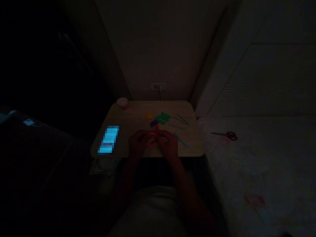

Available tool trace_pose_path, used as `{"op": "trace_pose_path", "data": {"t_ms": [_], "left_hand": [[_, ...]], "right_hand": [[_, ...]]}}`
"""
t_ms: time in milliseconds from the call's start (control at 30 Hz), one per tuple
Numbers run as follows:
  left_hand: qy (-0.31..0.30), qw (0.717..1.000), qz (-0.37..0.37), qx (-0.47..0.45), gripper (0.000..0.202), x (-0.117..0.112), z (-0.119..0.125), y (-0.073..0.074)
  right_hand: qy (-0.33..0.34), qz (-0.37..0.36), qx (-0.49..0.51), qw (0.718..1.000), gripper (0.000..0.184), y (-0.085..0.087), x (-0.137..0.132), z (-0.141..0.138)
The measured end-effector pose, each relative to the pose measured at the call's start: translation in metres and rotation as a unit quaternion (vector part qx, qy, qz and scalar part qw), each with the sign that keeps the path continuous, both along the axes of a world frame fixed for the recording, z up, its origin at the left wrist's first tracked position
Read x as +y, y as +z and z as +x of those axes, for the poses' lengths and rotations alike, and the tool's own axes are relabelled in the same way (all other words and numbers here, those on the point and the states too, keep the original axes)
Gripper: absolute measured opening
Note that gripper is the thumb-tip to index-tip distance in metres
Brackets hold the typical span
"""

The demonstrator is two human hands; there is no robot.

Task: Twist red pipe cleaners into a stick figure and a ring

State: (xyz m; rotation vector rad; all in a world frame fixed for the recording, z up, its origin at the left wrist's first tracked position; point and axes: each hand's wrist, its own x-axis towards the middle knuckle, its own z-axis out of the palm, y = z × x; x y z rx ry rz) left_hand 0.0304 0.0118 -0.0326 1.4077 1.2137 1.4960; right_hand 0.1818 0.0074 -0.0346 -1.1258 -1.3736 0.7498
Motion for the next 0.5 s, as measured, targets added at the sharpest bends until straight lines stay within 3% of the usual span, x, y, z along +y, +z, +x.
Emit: {"op": "trace_pose_path", "data": {"t_ms": [133,333,500], "left_hand": [[-0.015,1.000,-0.016,-0.013,0.026,0.0015,-0.0025,-0.0035],[0.013,1.000,-0.026,-0.006,0.013,0.0019,-0.0042,-0.0051],[0.004,0.997,-0.046,-0.063,0.030,0.0076,-0.0015,-0.0103]], "right_hand": [[-0.033,0.012,-0.030,0.999,0.014,-0.0011,0.0004,0.0037],[-0.027,0.002,-0.046,0.999,0.015,-0.0024,0.0018,0.0022],[-0.012,-0.035,0.022,0.999,0.015,-0.0034,0.0060,-0.0044]]}}
